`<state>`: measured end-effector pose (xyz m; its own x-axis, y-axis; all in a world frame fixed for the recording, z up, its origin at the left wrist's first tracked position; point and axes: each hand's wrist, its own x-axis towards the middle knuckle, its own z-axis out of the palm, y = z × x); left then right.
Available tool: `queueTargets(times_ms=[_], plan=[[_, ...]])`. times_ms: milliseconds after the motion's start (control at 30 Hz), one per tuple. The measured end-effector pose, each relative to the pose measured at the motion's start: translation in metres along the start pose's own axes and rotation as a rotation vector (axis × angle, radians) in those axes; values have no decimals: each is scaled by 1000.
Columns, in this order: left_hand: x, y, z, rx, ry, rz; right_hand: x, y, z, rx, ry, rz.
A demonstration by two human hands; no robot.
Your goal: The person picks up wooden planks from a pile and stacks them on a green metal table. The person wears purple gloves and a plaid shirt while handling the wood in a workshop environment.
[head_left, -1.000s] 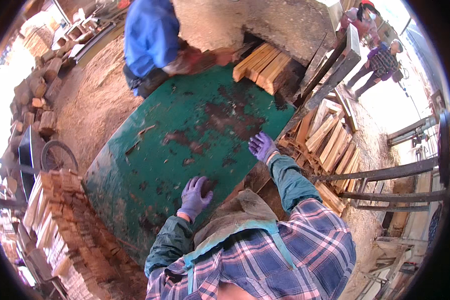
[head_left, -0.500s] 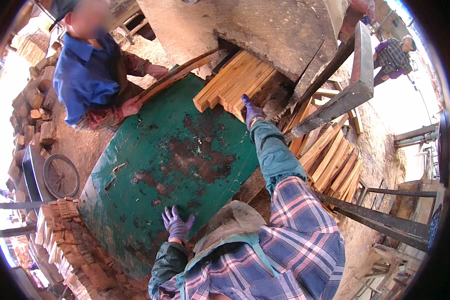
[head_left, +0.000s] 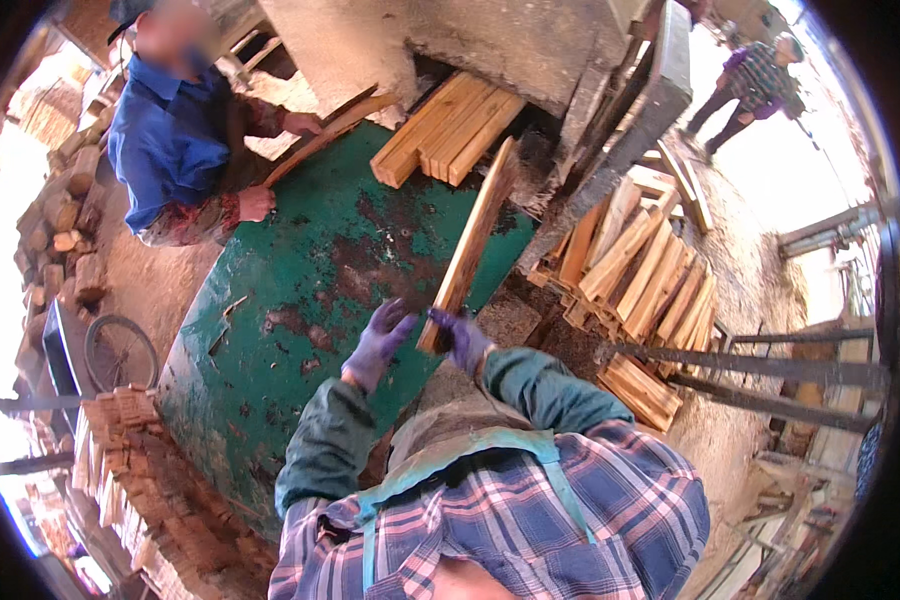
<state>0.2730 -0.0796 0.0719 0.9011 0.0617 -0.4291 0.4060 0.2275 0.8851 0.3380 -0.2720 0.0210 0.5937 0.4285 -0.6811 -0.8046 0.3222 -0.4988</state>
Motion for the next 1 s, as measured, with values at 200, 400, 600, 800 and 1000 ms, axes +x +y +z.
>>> queueTargets(times_ms=[200, 400, 600, 800, 1000], plan=[[57, 2, 81, -262, -266, -80, -99, 91, -33, -111, -318, -177], [31, -31, 148, -146, -297, -83, -134, 106, -83, -367, -88, -118], [30, 60, 257, 115, -662, 357, -168, 11, -97, -138, 73, -541], [68, 81, 289, 202, -691, 551, -121, -267, -192, -58, 229, -857], [59, -19, 185, 670, -430, 245, -15, -389, -320, -527, 1072, -303]])
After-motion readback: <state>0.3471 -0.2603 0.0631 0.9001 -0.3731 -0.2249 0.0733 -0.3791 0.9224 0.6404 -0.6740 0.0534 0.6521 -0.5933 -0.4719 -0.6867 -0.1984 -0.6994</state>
